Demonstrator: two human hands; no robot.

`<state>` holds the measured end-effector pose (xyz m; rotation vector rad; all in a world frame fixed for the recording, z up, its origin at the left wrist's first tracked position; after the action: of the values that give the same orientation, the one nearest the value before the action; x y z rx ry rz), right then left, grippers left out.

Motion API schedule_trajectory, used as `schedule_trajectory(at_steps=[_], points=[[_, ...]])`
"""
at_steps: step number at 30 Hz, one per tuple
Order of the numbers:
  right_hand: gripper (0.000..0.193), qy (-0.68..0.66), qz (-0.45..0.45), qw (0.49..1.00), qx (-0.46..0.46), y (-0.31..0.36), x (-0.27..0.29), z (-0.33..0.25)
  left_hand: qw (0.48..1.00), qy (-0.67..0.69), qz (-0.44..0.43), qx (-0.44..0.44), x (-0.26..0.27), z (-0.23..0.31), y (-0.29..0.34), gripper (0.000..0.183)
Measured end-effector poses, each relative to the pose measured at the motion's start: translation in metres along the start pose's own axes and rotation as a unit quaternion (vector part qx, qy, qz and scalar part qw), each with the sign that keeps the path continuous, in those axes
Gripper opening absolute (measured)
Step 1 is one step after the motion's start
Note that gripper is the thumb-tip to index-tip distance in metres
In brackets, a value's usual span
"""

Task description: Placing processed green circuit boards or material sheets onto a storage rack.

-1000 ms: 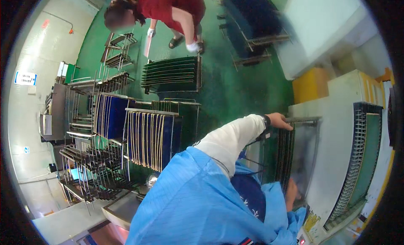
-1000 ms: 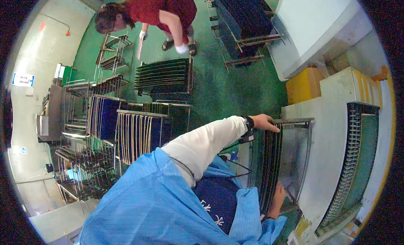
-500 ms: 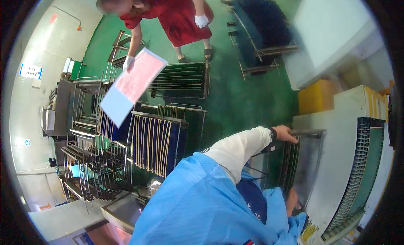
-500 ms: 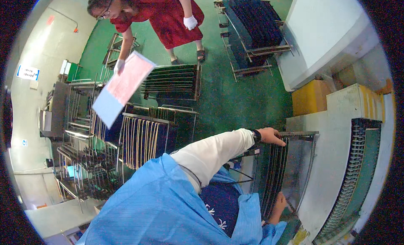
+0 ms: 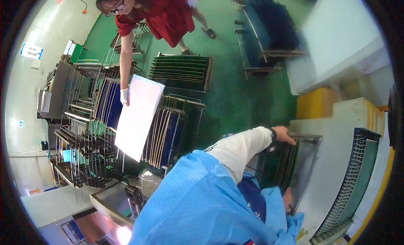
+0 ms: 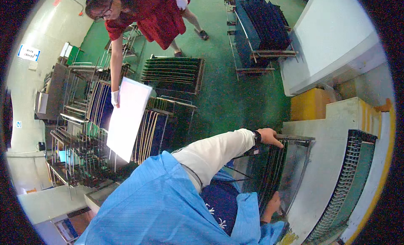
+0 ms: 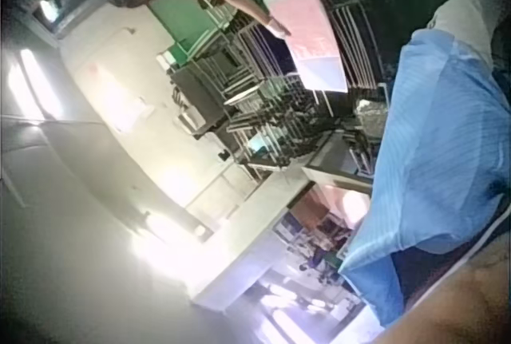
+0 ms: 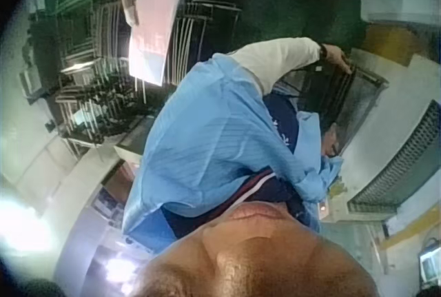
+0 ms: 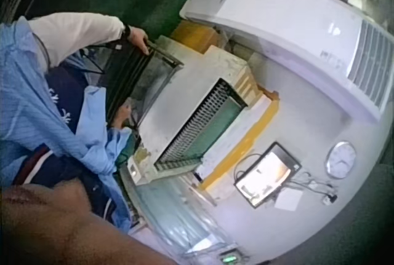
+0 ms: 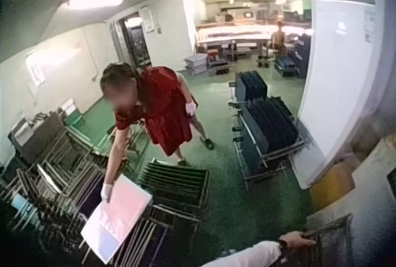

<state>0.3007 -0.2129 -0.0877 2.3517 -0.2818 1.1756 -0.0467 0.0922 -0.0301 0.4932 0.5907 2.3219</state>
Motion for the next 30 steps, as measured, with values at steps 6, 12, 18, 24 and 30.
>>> schedule_trajectory(at_steps=[6, 12, 18, 24, 30], points=[[0.054, -0.004, -0.017, 1.000, 0.000, 0.009, 0.009, -0.037, 0.999, 0.038, 0.008, -0.020, 0.002, 0.010, 0.015, 0.084], [0.052, 0.024, 0.040, 0.998, 0.051, -0.009, -0.001, 0.004, 0.996, -0.072, 0.058, -0.009, 0.005, 0.002, -0.001, 0.083], [0.045, 0.004, 0.047, 0.997, 0.068, -0.013, -0.011, -0.008, 0.959, -0.227, 0.156, -0.073, 0.001, 0.014, 0.004, 0.077], [0.049, 0.068, 0.075, 0.981, 0.164, 0.001, 0.000, -0.019, 0.932, -0.262, 0.207, -0.139, -0.028, 0.046, 0.014, 0.061], [0.054, -0.002, 0.058, 0.998, 0.029, 0.017, 0.006, -0.087, 0.917, -0.279, 0.251, -0.134, -0.029, 0.043, 0.010, 0.057]])
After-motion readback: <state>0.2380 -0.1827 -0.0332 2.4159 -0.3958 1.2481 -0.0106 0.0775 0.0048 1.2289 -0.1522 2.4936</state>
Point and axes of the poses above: each hand's wrist, its own y-axis away from the middle knuckle, its own x-axis out of the back of the hand, z = x × y, the point moved 4 cm from there along -y, towards the middle knuckle, and after that the axes turned 1 degree about -x, right-handed, at the moved point
